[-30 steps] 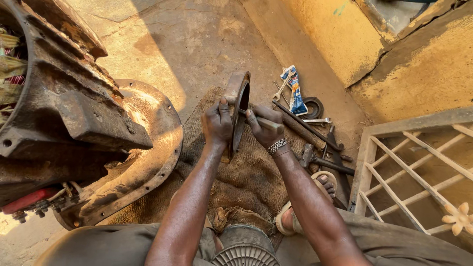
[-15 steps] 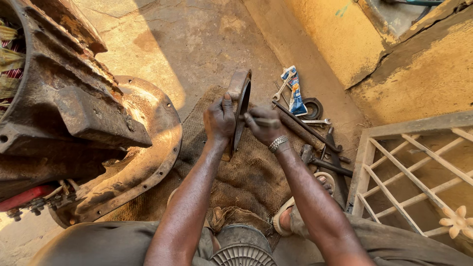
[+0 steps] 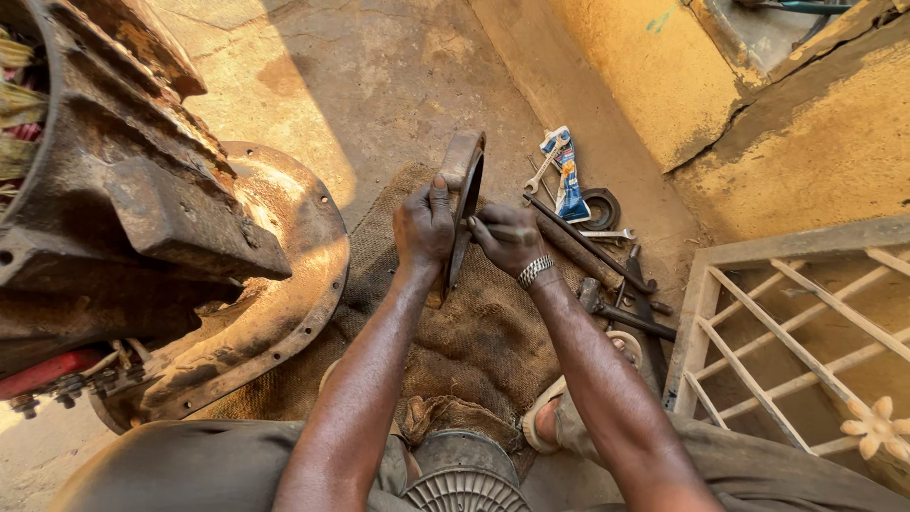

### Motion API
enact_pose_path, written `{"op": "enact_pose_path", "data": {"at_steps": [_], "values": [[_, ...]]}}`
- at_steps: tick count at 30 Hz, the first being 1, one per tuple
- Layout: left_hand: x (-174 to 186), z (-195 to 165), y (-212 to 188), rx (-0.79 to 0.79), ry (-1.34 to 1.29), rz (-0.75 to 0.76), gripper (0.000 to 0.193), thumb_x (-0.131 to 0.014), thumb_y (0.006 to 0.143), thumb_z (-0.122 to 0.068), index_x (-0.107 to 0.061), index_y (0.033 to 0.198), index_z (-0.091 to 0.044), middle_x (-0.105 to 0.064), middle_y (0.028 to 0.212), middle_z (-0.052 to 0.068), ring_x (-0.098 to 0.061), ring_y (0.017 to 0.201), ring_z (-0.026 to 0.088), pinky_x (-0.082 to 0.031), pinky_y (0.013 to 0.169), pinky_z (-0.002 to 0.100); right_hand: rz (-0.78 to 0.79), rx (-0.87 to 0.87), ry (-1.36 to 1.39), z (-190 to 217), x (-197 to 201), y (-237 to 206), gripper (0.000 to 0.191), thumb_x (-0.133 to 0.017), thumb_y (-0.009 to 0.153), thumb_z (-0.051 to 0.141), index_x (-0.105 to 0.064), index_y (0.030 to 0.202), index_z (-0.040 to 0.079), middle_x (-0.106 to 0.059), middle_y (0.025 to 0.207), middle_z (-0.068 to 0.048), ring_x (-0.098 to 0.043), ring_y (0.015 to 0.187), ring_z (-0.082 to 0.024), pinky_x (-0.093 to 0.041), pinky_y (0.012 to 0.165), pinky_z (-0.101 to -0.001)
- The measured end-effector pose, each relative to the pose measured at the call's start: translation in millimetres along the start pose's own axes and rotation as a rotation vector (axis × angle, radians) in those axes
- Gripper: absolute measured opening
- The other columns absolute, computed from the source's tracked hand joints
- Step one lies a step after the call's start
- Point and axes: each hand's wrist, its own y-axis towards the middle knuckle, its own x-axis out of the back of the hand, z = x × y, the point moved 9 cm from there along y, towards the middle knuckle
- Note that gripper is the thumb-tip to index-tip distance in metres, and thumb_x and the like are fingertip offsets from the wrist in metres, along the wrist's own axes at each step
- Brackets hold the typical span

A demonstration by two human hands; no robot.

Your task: The person sits on the ground and uses a small tool to scrape or clean the inner surface of a circular metal housing. After cleaning, the person places the housing onto a larger motor-like assembly.

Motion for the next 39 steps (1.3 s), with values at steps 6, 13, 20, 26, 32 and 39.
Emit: {"op": "enact_pose_path", "data": {"at_steps": [6,13,20,26,32,39], "values": [[8.6,-10.2,-5.6,-0.005,0.029,-0.023,0.048,-0.041,0.111,-0.046,-0.080,0.104,-0.019,-0.073,0.067,0.000,-0.068,0.055,0.011,-0.051,0.048,0.030,-0.156,0.177,-0.060,24.1,11.4,-5.5,0.030,-0.072,0.100,0.016,-0.066,0.071,0.007,-0.068,0.065,-0.008,-0.064,0.055,-0.017,-0.053,0.049,-0.0340],[7.4,-10.1,-4.3,0.016,0.017,0.026,0.050,-0.036,0.110,-0.047,-0.077,0.101,-0.018,-0.072,0.063,-0.002,-0.065,0.049,0.007,-0.049,0.040,0.031,0.022,0.010,0.055,9.3,-4.0,-6.0,0.020,-0.068,0.100,0.014,-0.073,0.083,0.007,-0.076,0.074,-0.009,-0.072,0.056,-0.014,-0.058,0.044,-0.0276],[4.7,3.5,-7.1,0.020,0.000,0.022,0.053,-0.036,0.109,-0.050,-0.075,0.096,-0.017,-0.069,0.061,-0.002,-0.060,0.046,0.006,-0.044,0.037,0.025,-0.031,-0.119,0.015,-4.9,-1.0,-3.7,0.023,-0.070,0.098,0.018,-0.071,0.078,0.006,-0.075,0.071,-0.011,-0.071,0.056,-0.016,-0.058,0.045,-0.0300],[6.7,8.0,-9.6,0.019,0.207,0.062,0.050,-0.054,0.101,-0.059,-0.061,0.112,-0.011,-0.061,0.068,0.005,-0.047,0.045,0.015,-0.040,0.038,0.034,-0.084,-0.126,0.152,2.5,11.2,-7.7,0.020,-0.068,0.099,0.014,-0.071,0.081,0.006,-0.075,0.077,-0.011,-0.075,0.063,-0.016,-0.062,0.049,-0.0273],[15.9,-17.9,25.0,-0.059,0.487,0.241,0.072,-0.071,0.085,-0.070,-0.057,0.119,-0.007,-0.072,0.087,0.011,-0.069,0.070,0.023,-0.057,0.062,0.038,0.207,-0.433,0.027,-34.2,-21.9,-24.6,0.021,-0.066,0.098,0.027,-0.076,0.086,0.013,-0.080,0.085,-0.006,-0.078,0.069,-0.014,-0.064,0.058,-0.0296],[7.3,-25.2,49.0,0.416,0.617,0.601,0.083,-0.081,0.073,-0.074,-0.077,0.117,-0.004,-0.081,0.101,0.015,-0.077,0.086,0.025,-0.056,0.079,0.036,0.244,-0.633,0.023,-93.9,-31.9,-67.5,0.017,-0.077,0.090,0.029,-0.081,0.097,0.015,-0.080,0.093,-0.010,-0.077,0.078,-0.018,-0.063,0.075,-0.0347]]}}
